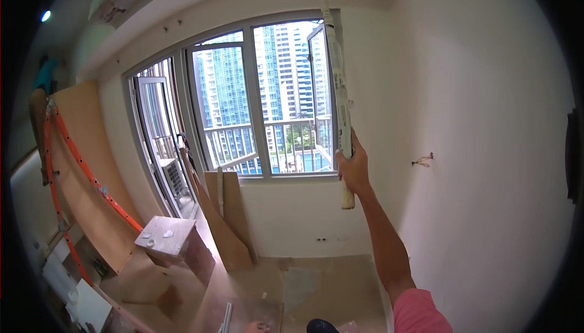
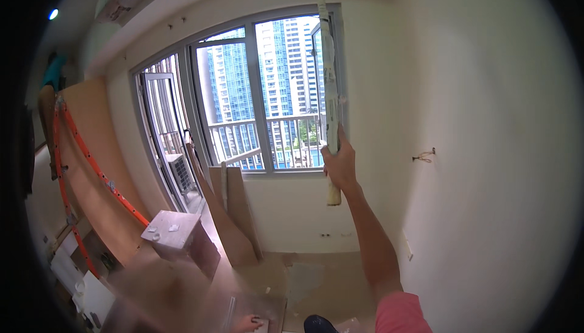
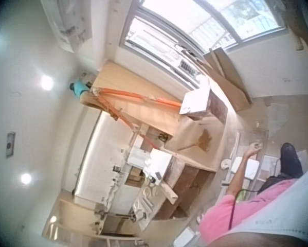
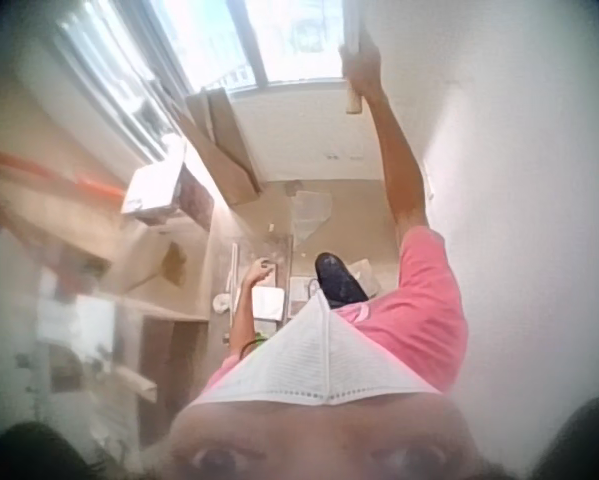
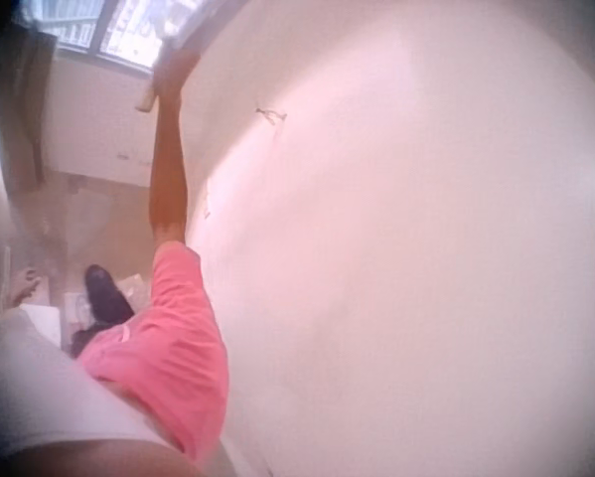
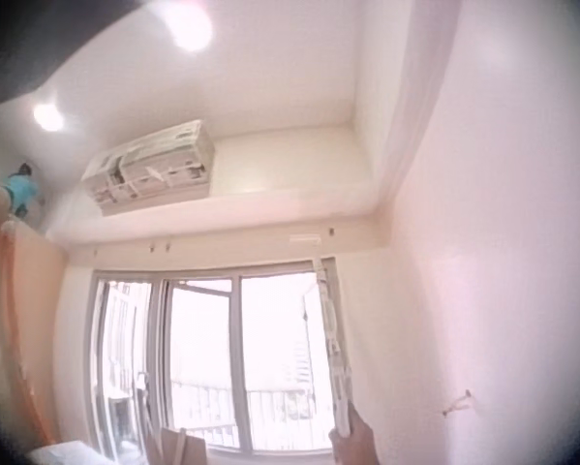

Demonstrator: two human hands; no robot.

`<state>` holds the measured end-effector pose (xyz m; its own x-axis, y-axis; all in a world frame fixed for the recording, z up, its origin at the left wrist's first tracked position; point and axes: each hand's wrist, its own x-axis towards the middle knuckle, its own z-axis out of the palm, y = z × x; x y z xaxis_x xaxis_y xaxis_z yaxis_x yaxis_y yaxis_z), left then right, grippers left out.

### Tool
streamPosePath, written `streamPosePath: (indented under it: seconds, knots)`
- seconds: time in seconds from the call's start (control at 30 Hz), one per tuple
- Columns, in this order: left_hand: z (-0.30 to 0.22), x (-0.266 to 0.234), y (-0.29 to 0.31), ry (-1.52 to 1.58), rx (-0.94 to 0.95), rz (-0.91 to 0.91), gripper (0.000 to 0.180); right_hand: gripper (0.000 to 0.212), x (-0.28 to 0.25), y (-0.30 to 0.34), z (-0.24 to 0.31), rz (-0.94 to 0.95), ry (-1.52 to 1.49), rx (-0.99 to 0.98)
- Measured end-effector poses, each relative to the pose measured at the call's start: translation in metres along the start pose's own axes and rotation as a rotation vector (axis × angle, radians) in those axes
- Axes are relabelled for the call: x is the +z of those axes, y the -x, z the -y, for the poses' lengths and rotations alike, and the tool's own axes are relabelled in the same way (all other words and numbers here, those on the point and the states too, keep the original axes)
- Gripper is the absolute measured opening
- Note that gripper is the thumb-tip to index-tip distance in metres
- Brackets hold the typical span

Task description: The person uses a paint roller on an extension pole to apply white paint to the ceiling and upper walls of a room. They repeatedly dip the roller into a paint bucket to reload it with paint and continue rolling the surface near a window.

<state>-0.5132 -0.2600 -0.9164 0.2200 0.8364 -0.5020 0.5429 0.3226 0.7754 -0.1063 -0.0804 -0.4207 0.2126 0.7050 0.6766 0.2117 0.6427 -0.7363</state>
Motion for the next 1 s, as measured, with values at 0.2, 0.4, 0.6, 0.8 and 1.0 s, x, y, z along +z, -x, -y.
streamPosePath:
  seconds: [0.2, 0.4, 0.6, 0.8, 1.0]
  knots:
    - [-0.072, -0.033, -0.03, 0.174, -0.116, -0.177, 0.055, 0.07, 0.02, -0.126, -0.009, -0.037, 0.086, -0.066]
    - [-0.117, -0.044, -0.038, 0.328, -0.209, -0.315, 0.048, 0.073, 0.013, -0.186, -0.001, 0.049, 0.079, 0.064]
    - [-0.104, -0.035, -0.017, 0.407, -0.317, -0.327, 0.041, 0.072, 0.026, -0.212, 0.009, 0.006, 0.035, 0.013]
    - [-0.054, -0.03, 0.021, 0.461, -0.418, -0.312, 0.036, 0.07, 0.047, -0.23, 0.04, 0.011, 0.07, 0.005]
    - [-0.022, -0.035, 0.031, 0.471, -0.446, -0.289, 0.034, 0.07, 0.059, -0.242, 0.058, 0.004, 0.05, 0.024]
